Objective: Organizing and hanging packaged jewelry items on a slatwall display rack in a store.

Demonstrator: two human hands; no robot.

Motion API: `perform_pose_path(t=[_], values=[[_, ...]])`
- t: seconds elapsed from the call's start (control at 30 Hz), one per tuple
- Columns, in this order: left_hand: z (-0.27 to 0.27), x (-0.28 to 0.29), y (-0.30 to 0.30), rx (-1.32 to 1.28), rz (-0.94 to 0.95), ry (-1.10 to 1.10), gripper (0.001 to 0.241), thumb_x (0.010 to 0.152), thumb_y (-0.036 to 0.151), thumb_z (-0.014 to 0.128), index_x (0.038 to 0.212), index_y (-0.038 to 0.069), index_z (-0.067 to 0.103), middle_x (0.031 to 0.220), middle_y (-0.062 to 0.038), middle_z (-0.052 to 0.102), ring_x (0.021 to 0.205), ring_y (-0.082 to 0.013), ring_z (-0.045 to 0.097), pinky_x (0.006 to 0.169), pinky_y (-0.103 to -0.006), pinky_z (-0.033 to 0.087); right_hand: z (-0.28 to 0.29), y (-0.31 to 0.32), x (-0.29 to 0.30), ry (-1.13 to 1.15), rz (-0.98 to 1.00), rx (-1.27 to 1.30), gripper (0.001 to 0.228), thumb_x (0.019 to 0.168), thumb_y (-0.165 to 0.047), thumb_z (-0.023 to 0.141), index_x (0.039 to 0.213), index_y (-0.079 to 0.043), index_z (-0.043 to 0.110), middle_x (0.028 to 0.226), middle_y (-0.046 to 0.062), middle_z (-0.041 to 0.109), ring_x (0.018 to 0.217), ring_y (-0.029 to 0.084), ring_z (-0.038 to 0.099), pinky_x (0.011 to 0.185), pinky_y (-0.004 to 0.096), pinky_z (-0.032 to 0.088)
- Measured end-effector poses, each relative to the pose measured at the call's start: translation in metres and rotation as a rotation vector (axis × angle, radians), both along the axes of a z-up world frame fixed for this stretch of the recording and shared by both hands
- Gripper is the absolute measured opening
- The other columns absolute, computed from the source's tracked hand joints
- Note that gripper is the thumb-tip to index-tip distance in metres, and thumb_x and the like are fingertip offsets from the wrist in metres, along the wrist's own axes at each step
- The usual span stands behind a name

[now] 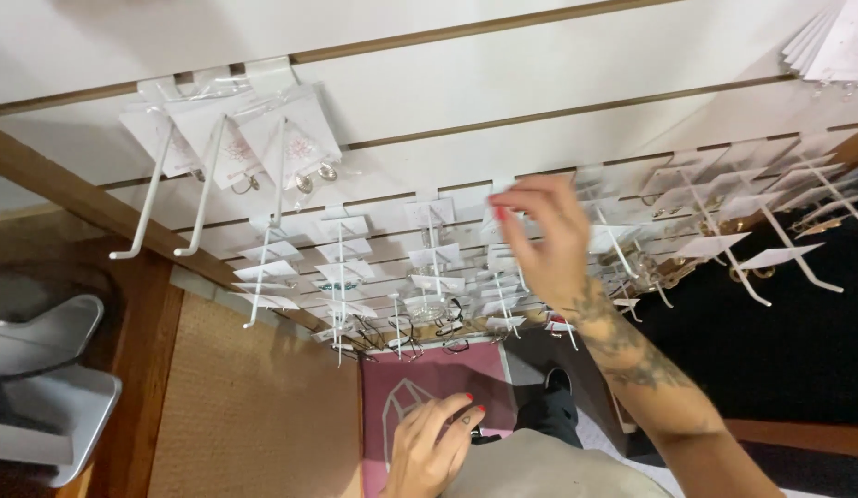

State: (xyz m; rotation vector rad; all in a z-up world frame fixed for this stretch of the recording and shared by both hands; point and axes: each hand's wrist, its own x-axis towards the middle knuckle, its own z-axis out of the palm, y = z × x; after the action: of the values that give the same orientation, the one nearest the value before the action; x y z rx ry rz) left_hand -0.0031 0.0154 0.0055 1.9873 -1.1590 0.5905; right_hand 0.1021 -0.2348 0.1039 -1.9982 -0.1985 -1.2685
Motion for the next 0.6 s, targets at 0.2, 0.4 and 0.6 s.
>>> perform_pose_path(t=[0.2, 0.4, 0.6], values=[[-0.006, -0.014, 0.018, -0.035, 0.042, -0.009, 0.01, 0.097, 0.0, 0.062, 0.102, 0.003, 0.07, 0.105, -0.017, 0.067, 0.076, -0.0271, 0.067, 0.064, -0.0385, 0.054, 0.035, 0.081, 0.09, -0.17, 0.147, -0.471, 0.056, 0.099, -0.005, 0.088, 0.144, -0.01, 0.056, 0.135, 0.011, 0.056, 0.101, 0.022, 0.065, 0.078, 0.031, 0.069], [-0.021, -0.022, 0.03, 0.01, 0.167, -0.011, 0.016, 0.097, 0.004, 0.06, 0.106, 0.01, 0.071, 0.111, -0.01, 0.066, 0.085, -0.0242, 0.071, 0.078, -0.0385, 0.058, 0.078, 0.116, 0.136, -0.518, 0.013, -0.554, 0.005, 0.101, -0.006, 0.073, 0.104, -0.008, 0.073, 0.106, 0.005, 0.066, 0.083, 0.021, 0.059, 0.067, 0.026, 0.054], [-0.011, -0.019, 0.03, 0.005, 0.164, 0.01, 0.014, 0.095, 0.001, 0.064, 0.107, 0.008, 0.069, 0.107, -0.012, 0.066, 0.08, -0.025, 0.068, 0.071, -0.0381, 0.057, 0.094, 0.116, 0.133, -0.568, 0.08, -0.526, 0.011, 0.101, 0.005, 0.064, 0.097, -0.003, 0.071, 0.097, 0.006, 0.065, 0.078, 0.024, 0.052, 0.07, 0.03, 0.052]])
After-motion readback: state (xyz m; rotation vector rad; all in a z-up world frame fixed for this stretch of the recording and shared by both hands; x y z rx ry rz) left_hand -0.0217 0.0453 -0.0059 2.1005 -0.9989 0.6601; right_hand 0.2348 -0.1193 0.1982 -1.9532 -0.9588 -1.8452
